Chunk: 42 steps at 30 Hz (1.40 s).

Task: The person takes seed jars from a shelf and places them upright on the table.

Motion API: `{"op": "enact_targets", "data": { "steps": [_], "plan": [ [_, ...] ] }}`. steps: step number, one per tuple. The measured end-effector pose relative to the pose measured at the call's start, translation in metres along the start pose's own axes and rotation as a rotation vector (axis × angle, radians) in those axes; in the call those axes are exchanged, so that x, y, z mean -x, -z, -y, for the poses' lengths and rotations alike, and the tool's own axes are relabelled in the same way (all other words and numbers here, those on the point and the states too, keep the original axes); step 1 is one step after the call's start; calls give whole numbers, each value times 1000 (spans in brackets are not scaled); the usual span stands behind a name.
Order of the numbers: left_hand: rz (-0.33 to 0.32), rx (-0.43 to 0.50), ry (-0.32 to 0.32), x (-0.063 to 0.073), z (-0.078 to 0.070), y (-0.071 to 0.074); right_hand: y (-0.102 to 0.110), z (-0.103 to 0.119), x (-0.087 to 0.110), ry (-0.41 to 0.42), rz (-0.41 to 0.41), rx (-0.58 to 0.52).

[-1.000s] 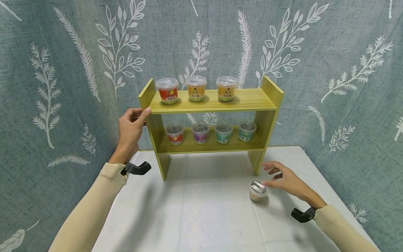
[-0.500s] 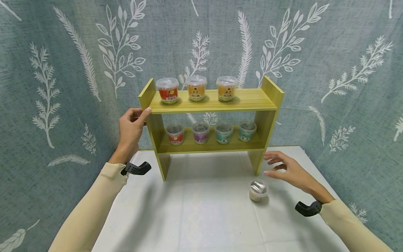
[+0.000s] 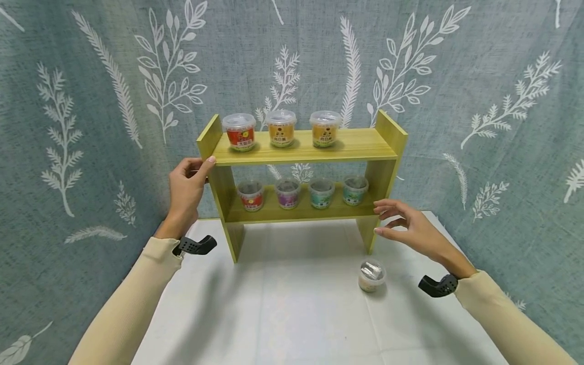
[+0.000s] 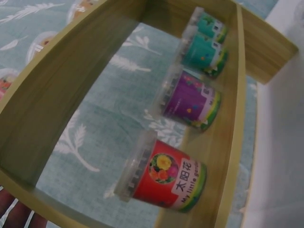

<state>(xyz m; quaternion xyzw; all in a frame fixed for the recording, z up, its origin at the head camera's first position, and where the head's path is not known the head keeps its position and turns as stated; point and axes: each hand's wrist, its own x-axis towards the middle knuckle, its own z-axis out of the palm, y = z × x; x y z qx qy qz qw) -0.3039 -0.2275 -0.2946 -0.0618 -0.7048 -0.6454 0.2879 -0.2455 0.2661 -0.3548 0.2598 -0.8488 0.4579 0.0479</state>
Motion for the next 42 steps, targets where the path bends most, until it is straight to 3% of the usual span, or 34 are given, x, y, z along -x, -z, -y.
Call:
{"op": "enact_targets", "data": {
  "steps": [15,27,42],
  "plan": [
    [8,4,4,-2,1,-1,9,40,-32,81,-59,-1],
    [3,-3,8,-1,0,0,13,73,-60,195,-118,-29],
    [7,-13,17,-1,0,1,16,99,-92,158,-190,-52]
  ]
}}
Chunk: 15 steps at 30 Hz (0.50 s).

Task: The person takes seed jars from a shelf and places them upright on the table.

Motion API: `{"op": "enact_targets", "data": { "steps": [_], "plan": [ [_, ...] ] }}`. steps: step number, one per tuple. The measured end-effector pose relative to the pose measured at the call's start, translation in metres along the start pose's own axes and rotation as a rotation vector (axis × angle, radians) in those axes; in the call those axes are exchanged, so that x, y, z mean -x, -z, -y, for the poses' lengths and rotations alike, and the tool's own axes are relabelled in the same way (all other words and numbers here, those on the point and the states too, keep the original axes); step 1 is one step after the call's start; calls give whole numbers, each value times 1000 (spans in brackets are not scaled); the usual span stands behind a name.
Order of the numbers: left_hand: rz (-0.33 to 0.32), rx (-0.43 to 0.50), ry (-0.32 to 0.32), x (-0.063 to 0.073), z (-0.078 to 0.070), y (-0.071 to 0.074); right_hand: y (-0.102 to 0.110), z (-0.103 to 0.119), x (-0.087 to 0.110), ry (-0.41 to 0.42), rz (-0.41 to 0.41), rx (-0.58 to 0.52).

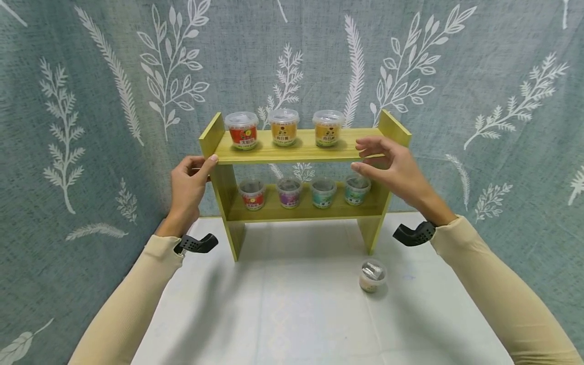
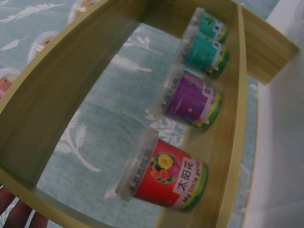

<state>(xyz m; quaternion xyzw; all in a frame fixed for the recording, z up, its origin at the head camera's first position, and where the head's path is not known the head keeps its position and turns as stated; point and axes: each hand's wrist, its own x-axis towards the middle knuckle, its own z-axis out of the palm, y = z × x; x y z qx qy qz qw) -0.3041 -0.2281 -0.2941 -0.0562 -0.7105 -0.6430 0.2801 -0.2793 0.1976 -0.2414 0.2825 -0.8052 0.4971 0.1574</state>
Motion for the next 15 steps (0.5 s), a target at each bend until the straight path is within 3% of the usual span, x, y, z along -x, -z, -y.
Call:
{"op": "enact_targets", "data": {
  "steps": [6,15],
  "plan": [
    [-1,2,5,0,1,0,0,4,-16,-33,-28,-32],
    [-3,-5,6,0,1,1,-5,7,-37,-116,-36,50]
  ]
}}
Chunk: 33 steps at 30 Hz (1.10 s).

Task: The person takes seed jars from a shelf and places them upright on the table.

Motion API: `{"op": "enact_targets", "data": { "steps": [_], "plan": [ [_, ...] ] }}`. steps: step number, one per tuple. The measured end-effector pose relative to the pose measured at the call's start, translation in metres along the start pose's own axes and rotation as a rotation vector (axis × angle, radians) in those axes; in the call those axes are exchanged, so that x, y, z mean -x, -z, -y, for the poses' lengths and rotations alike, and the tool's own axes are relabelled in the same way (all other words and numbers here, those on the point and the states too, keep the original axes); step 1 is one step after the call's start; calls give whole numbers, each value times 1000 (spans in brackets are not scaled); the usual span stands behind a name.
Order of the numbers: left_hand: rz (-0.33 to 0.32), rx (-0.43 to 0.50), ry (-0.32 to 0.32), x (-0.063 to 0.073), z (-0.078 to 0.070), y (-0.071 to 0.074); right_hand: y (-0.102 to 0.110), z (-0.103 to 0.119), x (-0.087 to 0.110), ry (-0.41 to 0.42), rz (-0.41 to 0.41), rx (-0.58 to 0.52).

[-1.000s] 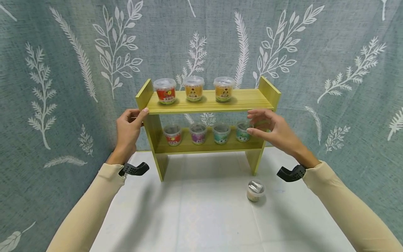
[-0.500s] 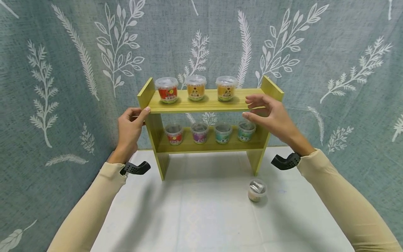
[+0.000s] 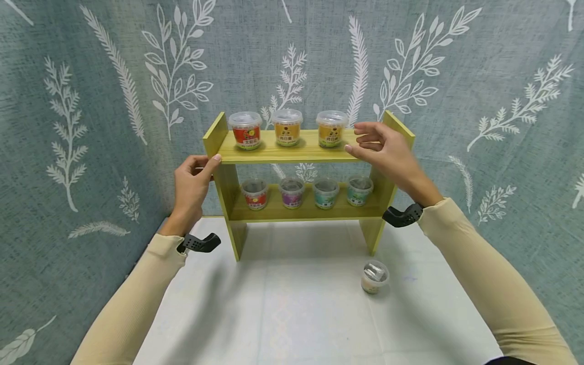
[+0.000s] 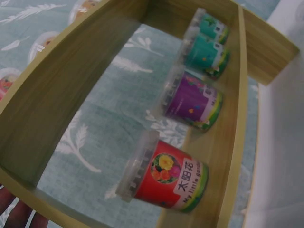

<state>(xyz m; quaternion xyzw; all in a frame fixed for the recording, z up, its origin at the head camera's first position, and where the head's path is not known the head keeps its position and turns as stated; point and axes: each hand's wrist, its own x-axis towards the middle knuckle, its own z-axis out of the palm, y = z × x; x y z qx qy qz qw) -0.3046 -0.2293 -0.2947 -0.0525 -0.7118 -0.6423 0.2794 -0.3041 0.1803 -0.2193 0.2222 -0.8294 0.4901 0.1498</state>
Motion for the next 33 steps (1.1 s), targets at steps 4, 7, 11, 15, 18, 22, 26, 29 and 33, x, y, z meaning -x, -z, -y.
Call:
{"op": "enact_targets", "data": {
  "steps": [4,7,11,15,18,22,26,29,33],
  "plan": [
    [1,1,4,0,-1,0,-2,1,-9,-17,-4,37],
    [5,-1,5,0,-1,0,-2,2,-16,-34,-4,63],
    [4,1,0,1,-1,1,-5,3,-23,-52,7,56],
    [-2,10,-4,1,-1,2,-9,4,-29,-62,17,34],
    [-2,13,1,1,0,3,-12,5,-33,-80,18,38],
    [-8,18,3,1,0,6,-14,8,-40,-101,26,52],
    [-13,23,7,2,0,6,-18,10,-47,-119,40,44],
    [-7,21,13,2,-1,5,-19,9,-50,-136,47,12],
    [5,21,8,1,-2,2,-21,8,-53,-144,42,-32]
  ]
}}
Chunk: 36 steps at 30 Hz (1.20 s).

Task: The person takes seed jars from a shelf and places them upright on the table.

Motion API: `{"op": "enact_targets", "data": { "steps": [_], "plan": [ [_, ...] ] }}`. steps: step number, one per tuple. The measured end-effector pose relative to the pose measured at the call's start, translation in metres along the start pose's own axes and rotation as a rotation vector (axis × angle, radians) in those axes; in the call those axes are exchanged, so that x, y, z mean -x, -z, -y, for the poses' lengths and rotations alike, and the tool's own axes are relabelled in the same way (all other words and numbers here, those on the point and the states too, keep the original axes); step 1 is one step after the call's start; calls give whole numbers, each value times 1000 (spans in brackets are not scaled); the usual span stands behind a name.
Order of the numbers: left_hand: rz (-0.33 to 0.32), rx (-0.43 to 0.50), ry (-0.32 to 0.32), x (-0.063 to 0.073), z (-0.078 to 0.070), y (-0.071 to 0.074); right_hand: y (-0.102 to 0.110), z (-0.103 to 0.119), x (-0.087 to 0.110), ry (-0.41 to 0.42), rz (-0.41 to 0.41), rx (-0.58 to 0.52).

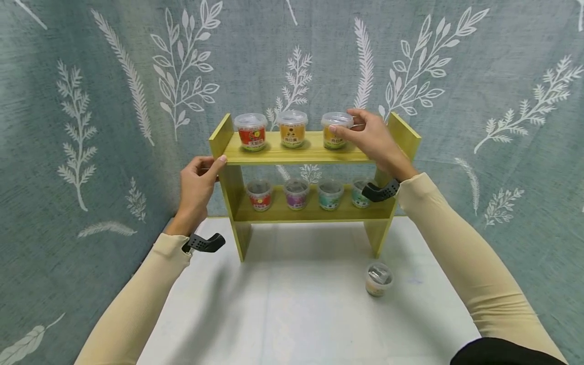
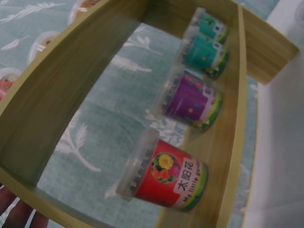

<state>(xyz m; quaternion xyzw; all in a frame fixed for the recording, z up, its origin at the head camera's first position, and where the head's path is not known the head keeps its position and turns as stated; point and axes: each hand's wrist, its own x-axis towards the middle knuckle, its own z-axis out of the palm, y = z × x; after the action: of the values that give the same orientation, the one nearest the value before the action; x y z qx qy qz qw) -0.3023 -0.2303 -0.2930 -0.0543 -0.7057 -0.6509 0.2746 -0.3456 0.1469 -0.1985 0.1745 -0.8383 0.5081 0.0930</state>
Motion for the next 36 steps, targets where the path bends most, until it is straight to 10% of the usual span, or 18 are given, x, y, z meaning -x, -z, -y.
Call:
{"op": "enact_targets", "data": {
  "steps": [36],
  "plan": [
    [-11,-25,-1,2,-1,-1,2,6,26,43,-35,-94]
  ]
}}
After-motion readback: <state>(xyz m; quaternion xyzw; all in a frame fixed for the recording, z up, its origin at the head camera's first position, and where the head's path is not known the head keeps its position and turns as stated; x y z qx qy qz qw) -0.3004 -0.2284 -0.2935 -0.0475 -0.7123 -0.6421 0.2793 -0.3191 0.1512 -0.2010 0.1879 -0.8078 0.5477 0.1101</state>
